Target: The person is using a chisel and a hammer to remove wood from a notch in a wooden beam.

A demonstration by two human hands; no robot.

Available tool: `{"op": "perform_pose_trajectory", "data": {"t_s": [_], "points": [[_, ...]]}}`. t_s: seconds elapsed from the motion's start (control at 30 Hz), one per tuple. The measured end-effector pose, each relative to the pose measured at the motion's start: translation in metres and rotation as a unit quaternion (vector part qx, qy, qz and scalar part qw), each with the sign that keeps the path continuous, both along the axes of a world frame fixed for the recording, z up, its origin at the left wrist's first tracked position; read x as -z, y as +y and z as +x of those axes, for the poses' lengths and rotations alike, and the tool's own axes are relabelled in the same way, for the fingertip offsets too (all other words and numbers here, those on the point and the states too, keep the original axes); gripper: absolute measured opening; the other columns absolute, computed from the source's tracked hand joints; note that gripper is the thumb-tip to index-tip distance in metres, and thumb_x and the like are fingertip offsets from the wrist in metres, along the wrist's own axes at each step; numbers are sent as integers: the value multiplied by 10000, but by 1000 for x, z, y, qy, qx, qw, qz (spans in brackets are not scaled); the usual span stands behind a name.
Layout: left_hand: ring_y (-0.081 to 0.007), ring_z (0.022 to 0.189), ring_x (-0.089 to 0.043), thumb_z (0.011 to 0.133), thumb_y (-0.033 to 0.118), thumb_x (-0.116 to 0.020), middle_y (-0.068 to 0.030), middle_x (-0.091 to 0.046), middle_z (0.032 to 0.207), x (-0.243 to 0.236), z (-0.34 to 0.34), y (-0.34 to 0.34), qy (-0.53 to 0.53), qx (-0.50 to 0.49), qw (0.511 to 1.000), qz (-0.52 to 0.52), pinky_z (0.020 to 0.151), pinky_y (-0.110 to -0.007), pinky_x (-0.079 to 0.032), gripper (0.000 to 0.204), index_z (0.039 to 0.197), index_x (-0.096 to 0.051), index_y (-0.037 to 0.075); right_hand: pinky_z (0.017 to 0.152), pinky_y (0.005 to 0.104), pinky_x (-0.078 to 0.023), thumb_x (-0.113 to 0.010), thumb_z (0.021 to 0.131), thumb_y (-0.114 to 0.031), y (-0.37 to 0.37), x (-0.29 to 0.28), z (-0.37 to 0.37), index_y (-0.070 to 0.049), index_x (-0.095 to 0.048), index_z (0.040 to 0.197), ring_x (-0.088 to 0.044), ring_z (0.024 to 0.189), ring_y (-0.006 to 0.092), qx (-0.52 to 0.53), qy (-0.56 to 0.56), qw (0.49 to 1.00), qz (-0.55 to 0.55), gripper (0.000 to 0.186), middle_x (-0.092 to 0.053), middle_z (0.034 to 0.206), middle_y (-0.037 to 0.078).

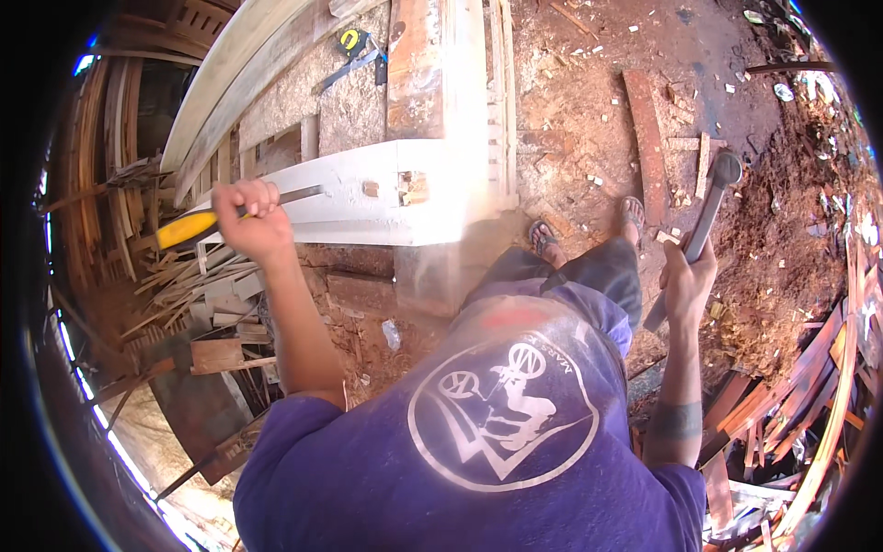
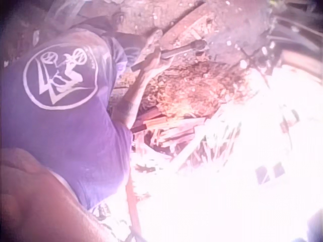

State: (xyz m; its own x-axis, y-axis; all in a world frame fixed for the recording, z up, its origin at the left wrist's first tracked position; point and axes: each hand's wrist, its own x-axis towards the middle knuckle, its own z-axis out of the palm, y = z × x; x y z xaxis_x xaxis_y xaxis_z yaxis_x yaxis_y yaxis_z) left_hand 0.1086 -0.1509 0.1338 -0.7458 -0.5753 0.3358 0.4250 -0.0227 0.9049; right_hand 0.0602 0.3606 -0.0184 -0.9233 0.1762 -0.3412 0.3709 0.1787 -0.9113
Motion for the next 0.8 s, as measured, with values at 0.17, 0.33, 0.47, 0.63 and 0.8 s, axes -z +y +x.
{"op": "perform_pose_trajectory", "data": {"t_s": [0.17, 0.33, 0.47, 0.63, 0.8], "points": [[-70, 531, -328, 978, 121, -549, 29, -407, 621, 18, -16, 58, -49, 112, 992, -6, 505, -260, -300, 230, 778, -436, 121, 374, 236, -354, -656, 868, -80, -15, -3, -8, -79, -540, 844, -448, 424, 66, -44, -43, 998, -26, 119, -520, 598, -16], [-93, 559, -318, 1032, 141, -477, 19, -375, 631, 51, -30, 85, -161, 167, 972, 24, 548, -285, -294, 227, 816, -415, 108, 394, 244, -347, -692, 900, -150, -23, 1, -16, -57, -573, 877, -453, 442, 57, -122, -53, 991, -19, 153, -512, 597, -29], [-84, 570, -335, 1013, 112, -518, 24, -382, 640, 62, -49, 88, -249, 212, 945, -15, 563, -269, -298, 226, 812, -413, 108, 398, 245, -351, -690, 906, -160, -28, -9, -19, -42, -583, 893, -474, 446, 61, -132, -82, 988, -20, 160, -516, 578, -27], [-61, 537, -336, 992, 106, -578, 36, -364, 623, 81, -55, 82, -309, 225, 924, -27, 500, -246, -292, 278, 771, -409, 120, 401, 249, -356, -684, 885, -132, -15, 11, -15, -55, -563, 848, -477, 436, 70, -119, -85, 989, -27, 148, -526, 571, -13], [-52, 538, -380, 978, 55, -605, 39, -404, 614, 66, -69, 80, -303, 147, 939, -63, 484, -239, -288, 319, 737, -408, 125, 402, 250, -349, -683, 878, -111, -12, 10, -12, -57, -544, 827, -469, 424, 79, -67, -99, 992, -34, 158, -518, 553, -4]]}}
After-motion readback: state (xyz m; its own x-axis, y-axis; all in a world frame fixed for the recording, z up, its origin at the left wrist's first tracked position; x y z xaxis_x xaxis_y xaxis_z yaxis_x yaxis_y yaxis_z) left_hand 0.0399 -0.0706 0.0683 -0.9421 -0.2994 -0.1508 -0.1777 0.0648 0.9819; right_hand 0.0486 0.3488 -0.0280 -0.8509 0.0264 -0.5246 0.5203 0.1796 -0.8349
